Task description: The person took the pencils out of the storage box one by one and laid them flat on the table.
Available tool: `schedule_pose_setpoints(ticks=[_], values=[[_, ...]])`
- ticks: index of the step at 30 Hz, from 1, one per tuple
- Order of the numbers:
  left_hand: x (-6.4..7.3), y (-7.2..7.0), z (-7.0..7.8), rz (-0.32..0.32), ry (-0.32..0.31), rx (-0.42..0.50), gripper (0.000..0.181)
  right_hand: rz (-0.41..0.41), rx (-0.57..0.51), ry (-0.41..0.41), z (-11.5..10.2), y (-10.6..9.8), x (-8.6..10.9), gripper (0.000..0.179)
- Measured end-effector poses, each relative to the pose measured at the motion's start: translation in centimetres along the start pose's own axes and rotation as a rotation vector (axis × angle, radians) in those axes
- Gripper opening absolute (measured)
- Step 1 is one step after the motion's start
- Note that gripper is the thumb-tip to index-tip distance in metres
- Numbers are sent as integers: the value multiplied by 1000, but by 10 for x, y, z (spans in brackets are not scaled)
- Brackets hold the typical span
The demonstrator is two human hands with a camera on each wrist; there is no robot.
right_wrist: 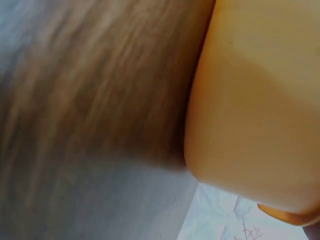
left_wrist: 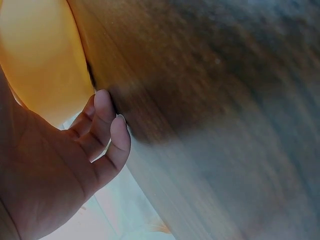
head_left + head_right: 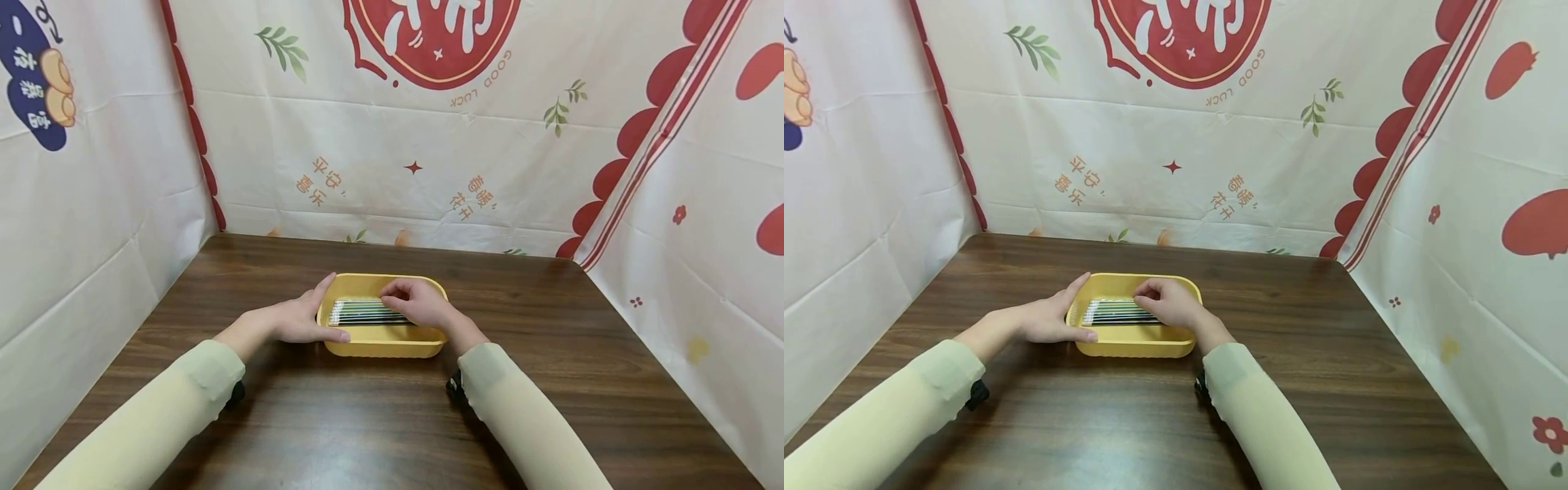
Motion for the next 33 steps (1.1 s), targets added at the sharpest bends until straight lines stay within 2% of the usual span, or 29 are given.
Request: schedule_pose_setpoints(ticks=[6,13,23,33], values=[[1,0,1,11,5,12,140,-80,79,-24,-5,13,1,14],[2,2,-1,12,-8,19,140,-134,128,-20,-3,22,3,15],[1,2,0,12,-5,15,140,-146,222,-49,-5,23,6,20],[2,1,2,8,-11,11,140,-124,305,-120,-10,25,8,23]])
Point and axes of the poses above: each hand's wrist, its own x-axis away from the middle knuckle, its own y-axis out of the palm, z = x × y, the point moved 10 cm from there along -x, towards the middle knuckle, and after that the axes turned 13 degrees about y, right-handed, at the moved point
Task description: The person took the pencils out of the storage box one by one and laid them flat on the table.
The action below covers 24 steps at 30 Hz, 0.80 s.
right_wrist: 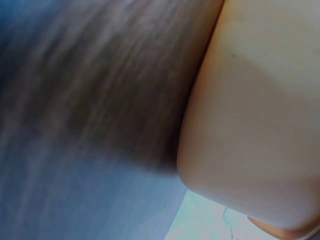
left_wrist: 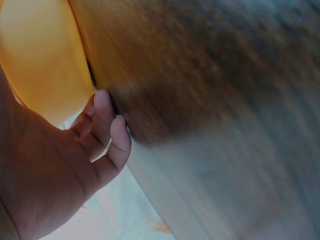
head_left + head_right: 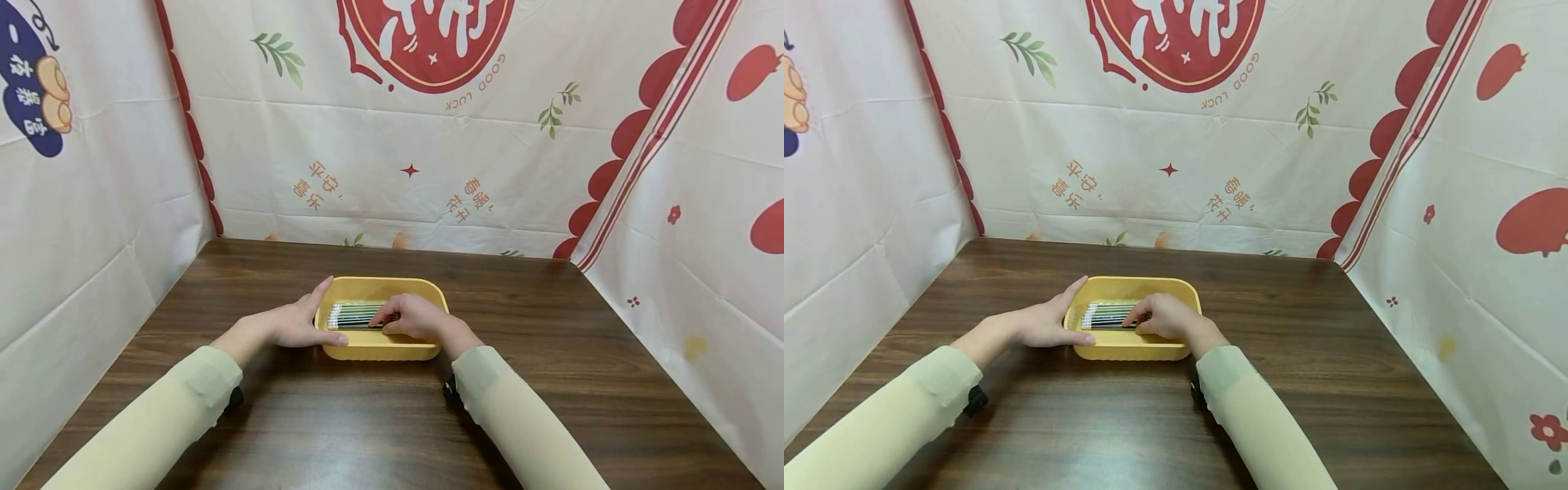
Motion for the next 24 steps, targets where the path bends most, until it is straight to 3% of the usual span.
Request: schedule_pose_setpoints(ticks=[10,16,24], values=[[-1,1,-3,3,-1,-14,139,-14,-109,-15,0,0,-1,25],[-1,2,-4,4,6,-7,138,-28,-117,4,1,1,-1,29],[-1,2,-4,6,9,4,140,29,-132,2,-1,-6,0,21]])
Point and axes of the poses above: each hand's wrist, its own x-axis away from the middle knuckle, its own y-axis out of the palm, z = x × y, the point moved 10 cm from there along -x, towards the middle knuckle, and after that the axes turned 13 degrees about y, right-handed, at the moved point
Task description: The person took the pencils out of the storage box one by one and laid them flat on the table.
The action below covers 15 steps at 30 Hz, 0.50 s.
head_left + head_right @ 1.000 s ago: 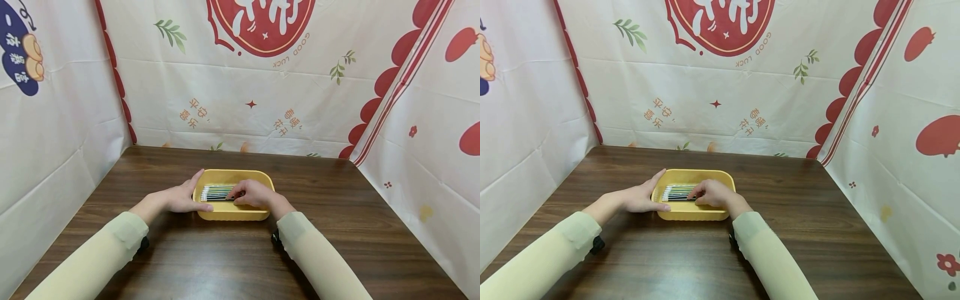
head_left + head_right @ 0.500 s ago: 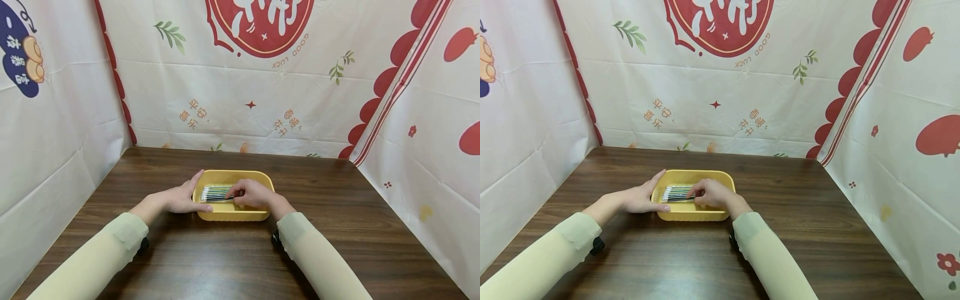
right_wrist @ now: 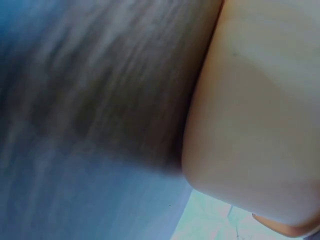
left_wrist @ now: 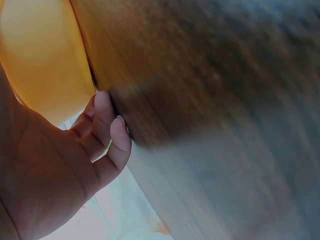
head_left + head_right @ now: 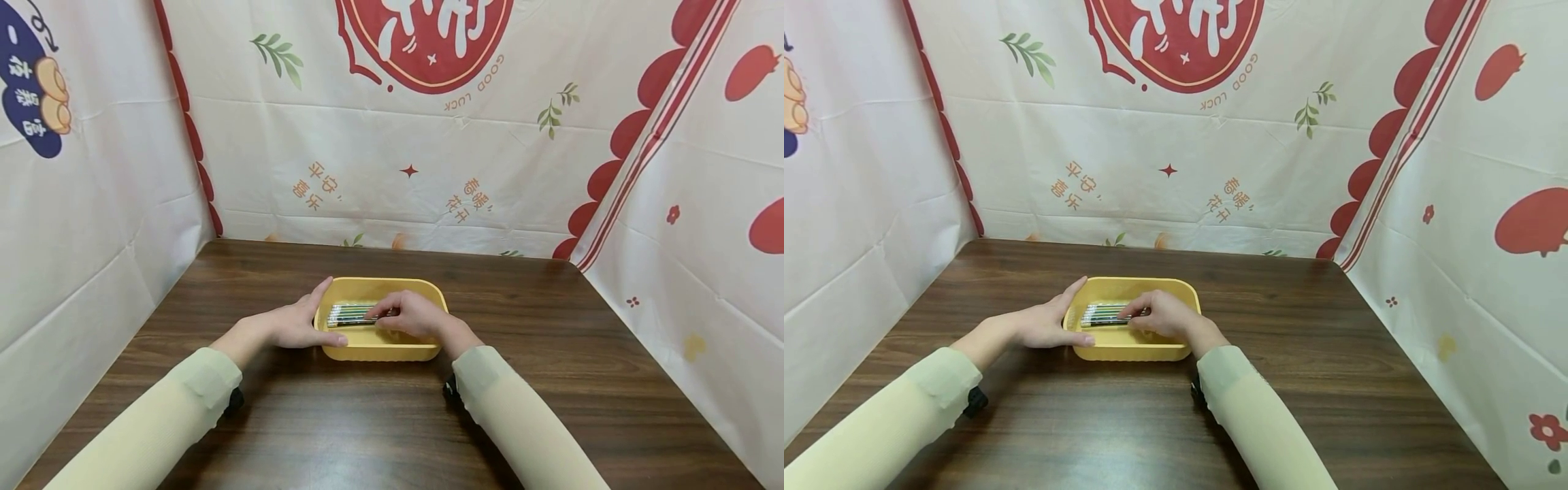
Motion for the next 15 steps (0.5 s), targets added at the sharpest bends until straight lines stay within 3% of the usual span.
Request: schedule_pose_setpoints(ticks=[7,15], values=[[-1,-1,0,6,13,6,141,50,-26,6,-1,-9,0,21],[-2,-1,1,-1,18,3,139,119,14,-11,-12,-30,5,24]])
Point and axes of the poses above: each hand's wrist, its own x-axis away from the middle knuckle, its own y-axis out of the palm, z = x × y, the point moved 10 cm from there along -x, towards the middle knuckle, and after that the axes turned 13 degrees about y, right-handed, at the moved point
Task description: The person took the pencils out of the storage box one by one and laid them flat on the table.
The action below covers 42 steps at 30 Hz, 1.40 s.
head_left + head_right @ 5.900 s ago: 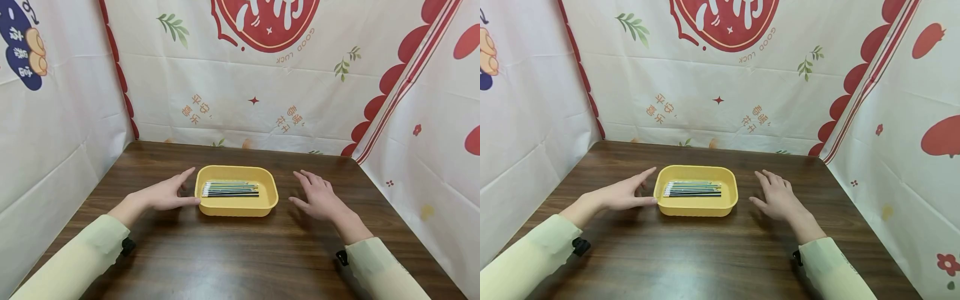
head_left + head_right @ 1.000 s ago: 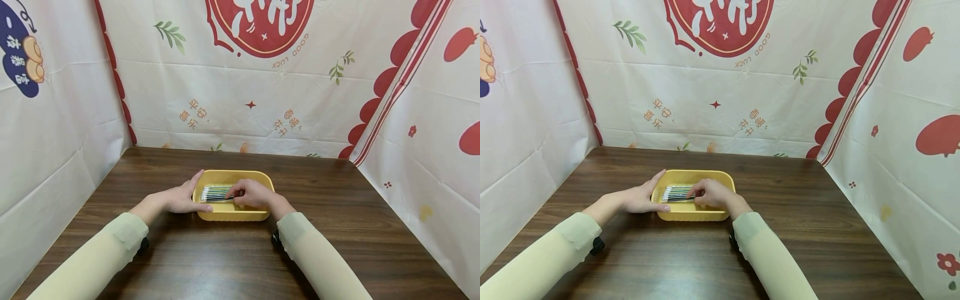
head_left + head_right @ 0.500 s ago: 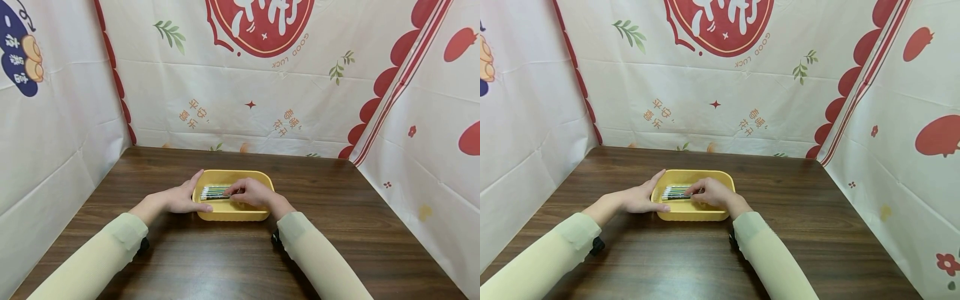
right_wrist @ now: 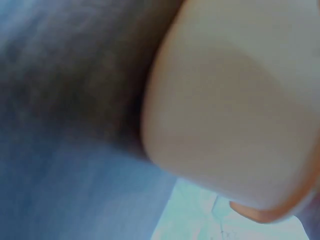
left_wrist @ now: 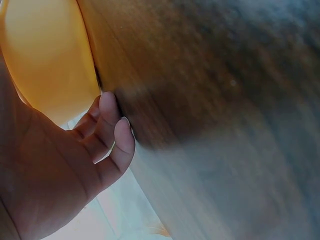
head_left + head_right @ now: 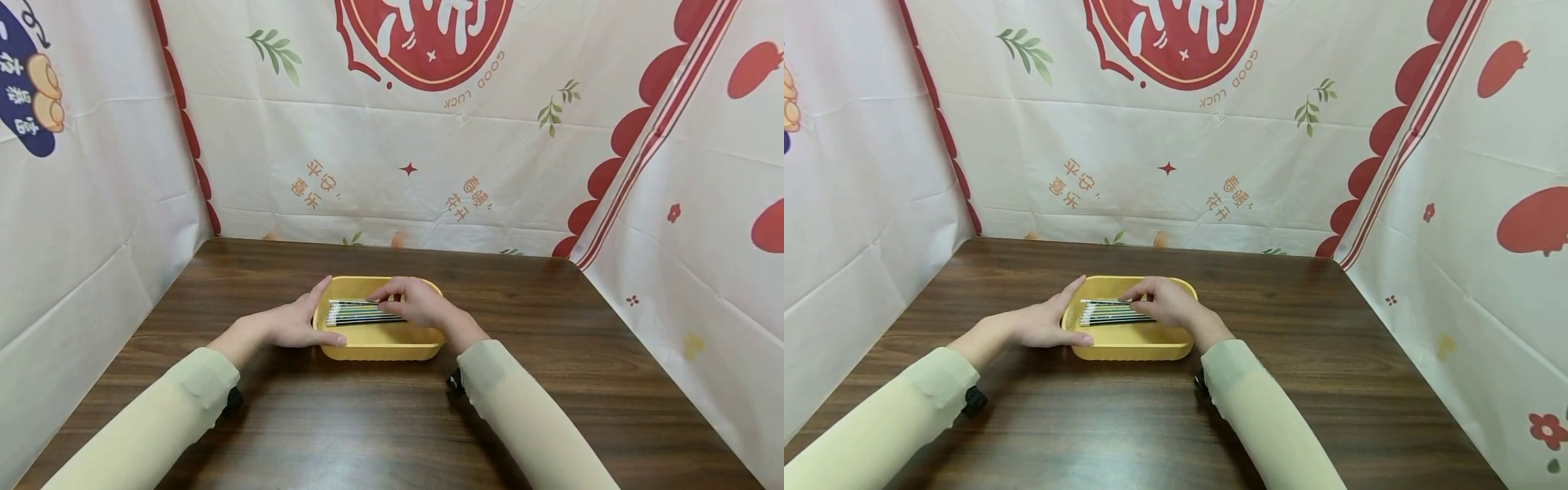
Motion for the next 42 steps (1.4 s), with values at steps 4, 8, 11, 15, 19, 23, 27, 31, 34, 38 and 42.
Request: schedule_pose_setpoints(ticks=[4,8,11,15,19,23,27,31,34,38,42], values=[[-1,0,0,1,2,-4,138,34,11,-14,-3,-12,3,24],[-1,-1,0,8,8,-1,139,73,39,2,-1,-23,7,24],[-1,-1,0,11,13,1,139,103,52,24,1,-30,11,23],[-1,-1,-1,13,11,5,139,135,52,47,5,-40,17,23],[-1,1,-3,15,2,13,140,156,38,54,12,-49,22,23],[0,2,-2,13,-2,11,140,192,39,47,20,-59,26,24],[0,1,-1,9,-5,2,140,222,35,91,31,-71,31,24],[1,1,0,-2,-12,2,140,231,14,158,44,-81,37,23],[0,2,0,-4,-13,5,140,242,-2,180,54,-88,39,23],[1,2,-1,1,-21,8,140,263,-42,187,70,-98,40,23],[3,0,-1,4,-23,8,139,285,-64,187,86,-110,41,23]])
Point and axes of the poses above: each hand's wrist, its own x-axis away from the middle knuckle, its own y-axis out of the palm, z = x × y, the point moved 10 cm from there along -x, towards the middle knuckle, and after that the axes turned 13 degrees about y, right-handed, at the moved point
